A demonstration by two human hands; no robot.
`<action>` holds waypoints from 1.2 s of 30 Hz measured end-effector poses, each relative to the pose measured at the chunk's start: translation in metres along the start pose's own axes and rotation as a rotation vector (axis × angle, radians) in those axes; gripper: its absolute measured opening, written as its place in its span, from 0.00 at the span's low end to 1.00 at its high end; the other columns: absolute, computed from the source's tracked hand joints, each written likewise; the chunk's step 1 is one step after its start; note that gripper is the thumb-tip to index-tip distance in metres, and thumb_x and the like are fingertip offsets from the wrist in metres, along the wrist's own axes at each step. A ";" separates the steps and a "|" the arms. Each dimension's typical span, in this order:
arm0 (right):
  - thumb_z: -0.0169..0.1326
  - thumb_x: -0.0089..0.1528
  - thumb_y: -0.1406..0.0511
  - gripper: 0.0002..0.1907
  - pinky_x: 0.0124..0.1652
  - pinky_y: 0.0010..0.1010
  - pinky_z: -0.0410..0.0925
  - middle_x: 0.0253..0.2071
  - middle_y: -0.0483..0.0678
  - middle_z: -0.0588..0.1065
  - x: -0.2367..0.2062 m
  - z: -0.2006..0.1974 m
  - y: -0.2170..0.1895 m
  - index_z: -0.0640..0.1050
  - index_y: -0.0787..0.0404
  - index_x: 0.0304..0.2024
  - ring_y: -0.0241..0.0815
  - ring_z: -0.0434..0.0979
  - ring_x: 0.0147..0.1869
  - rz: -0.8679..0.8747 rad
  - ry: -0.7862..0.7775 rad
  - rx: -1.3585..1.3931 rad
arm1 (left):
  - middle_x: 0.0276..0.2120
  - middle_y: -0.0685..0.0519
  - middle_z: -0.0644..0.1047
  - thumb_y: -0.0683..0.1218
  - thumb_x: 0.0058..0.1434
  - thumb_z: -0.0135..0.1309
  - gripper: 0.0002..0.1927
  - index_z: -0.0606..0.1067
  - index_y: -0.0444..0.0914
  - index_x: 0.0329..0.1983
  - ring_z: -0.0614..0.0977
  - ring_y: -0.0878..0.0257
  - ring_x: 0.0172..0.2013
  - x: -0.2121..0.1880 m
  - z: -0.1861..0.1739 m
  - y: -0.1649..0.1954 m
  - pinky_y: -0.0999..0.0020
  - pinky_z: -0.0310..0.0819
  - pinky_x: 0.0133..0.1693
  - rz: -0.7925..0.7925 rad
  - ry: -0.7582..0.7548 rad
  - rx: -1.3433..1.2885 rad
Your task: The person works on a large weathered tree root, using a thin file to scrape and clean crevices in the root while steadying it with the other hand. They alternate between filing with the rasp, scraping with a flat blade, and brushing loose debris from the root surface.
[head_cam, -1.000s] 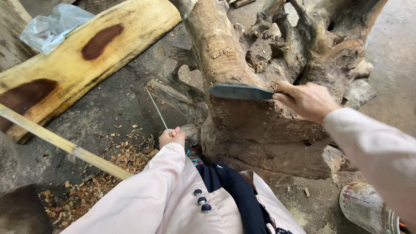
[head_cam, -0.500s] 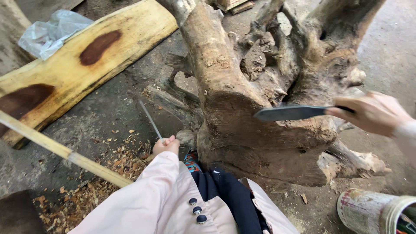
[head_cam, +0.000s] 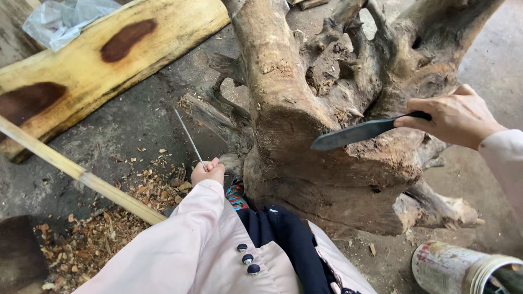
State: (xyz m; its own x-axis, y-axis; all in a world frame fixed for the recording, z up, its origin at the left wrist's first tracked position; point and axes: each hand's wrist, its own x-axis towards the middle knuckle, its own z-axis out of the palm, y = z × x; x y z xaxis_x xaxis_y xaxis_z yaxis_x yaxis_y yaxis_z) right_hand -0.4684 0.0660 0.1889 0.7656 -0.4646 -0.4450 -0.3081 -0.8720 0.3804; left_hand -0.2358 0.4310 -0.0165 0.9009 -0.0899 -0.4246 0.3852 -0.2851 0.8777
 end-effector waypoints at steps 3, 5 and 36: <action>0.37 0.59 0.34 0.28 0.41 0.29 0.59 0.14 0.35 0.69 0.022 0.008 0.005 0.78 0.40 0.34 0.32 0.61 0.18 -0.012 0.044 -0.051 | 0.44 0.45 0.83 0.37 0.49 0.56 0.12 0.63 0.38 0.22 0.81 0.69 0.34 -0.001 -0.007 -0.004 0.75 0.75 0.35 -0.042 0.047 -0.003; 0.39 0.59 0.34 0.26 0.40 0.30 0.59 0.13 0.37 0.69 0.029 0.002 -0.014 0.79 0.37 0.37 0.31 0.60 0.18 -0.007 0.041 0.000 | 0.43 0.42 0.85 0.38 0.50 0.57 0.13 0.63 0.38 0.22 0.81 0.66 0.33 -0.006 -0.006 -0.007 0.74 0.75 0.35 -0.109 0.043 0.047; 0.48 0.70 0.55 0.25 0.33 0.37 0.68 0.25 0.51 0.72 -0.134 0.029 -0.082 0.71 0.34 0.71 0.40 0.67 0.26 0.902 -0.129 1.215 | 0.53 0.39 0.81 0.40 0.55 0.56 0.14 0.61 0.40 0.28 0.84 0.63 0.50 0.103 0.173 0.150 0.71 0.75 0.39 0.697 -0.293 0.043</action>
State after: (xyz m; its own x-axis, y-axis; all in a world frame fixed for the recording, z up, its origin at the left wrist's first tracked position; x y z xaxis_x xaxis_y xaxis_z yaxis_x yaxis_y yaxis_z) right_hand -0.5618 0.1952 0.1937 0.0391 -0.8498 -0.5257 -0.9457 0.1384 -0.2940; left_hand -0.1193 0.2140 0.0329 0.8408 -0.5112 0.1783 -0.2675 -0.1058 0.9577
